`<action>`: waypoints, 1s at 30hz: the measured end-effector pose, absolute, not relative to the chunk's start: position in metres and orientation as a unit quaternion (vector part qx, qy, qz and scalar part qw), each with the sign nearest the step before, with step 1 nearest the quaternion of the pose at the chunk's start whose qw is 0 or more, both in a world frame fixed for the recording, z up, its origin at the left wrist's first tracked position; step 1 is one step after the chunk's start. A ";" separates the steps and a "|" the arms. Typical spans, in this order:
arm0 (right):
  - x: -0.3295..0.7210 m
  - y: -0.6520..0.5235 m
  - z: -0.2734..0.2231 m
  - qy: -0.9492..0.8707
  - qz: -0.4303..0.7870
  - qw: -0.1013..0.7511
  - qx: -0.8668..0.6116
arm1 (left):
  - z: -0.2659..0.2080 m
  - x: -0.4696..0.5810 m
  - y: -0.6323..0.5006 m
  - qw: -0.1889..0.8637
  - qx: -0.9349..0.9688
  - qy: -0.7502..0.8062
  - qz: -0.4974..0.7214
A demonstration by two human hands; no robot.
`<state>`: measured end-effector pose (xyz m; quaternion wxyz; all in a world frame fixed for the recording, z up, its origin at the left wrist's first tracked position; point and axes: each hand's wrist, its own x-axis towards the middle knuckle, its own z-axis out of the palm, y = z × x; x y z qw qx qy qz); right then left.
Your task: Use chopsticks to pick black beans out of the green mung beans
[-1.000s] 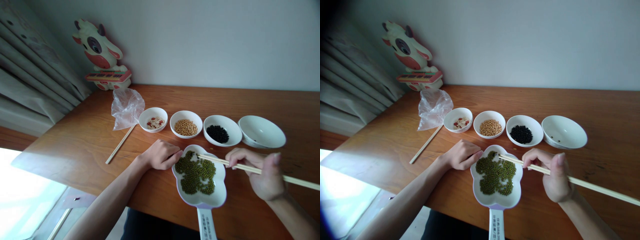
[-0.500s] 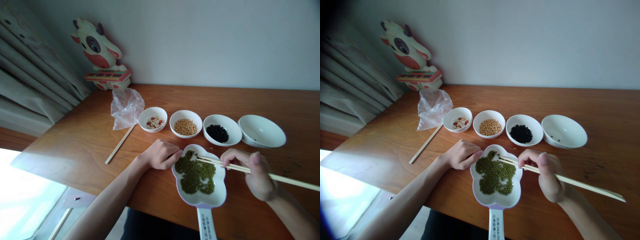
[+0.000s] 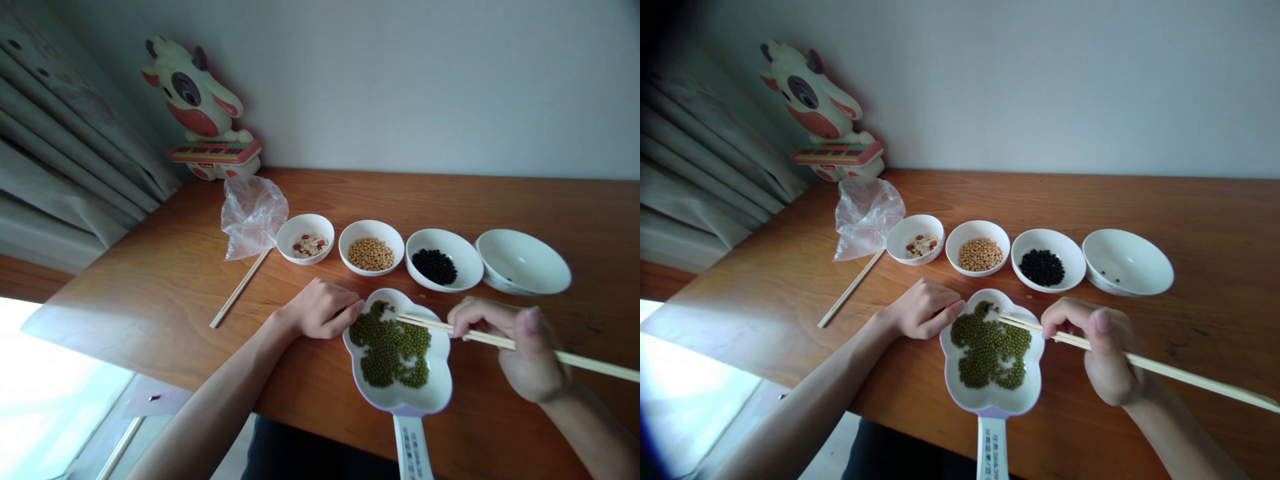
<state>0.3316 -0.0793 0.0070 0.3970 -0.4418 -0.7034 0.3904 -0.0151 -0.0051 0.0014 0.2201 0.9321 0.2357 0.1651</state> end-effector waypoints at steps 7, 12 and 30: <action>0.338 -0.076 0.021 -0.753 0.383 0.336 -0.416 | 0.001 -0.016 -0.006 0.216 0.932 0.240 0.166; 0.331 -0.079 0.026 -0.752 0.379 0.345 -0.415 | 0.002 -0.015 -0.006 0.218 0.931 0.238 0.169; 0.325 -0.081 0.025 -0.747 0.404 0.326 -0.416 | 0.003 -0.014 -0.005 0.217 0.932 0.238 0.169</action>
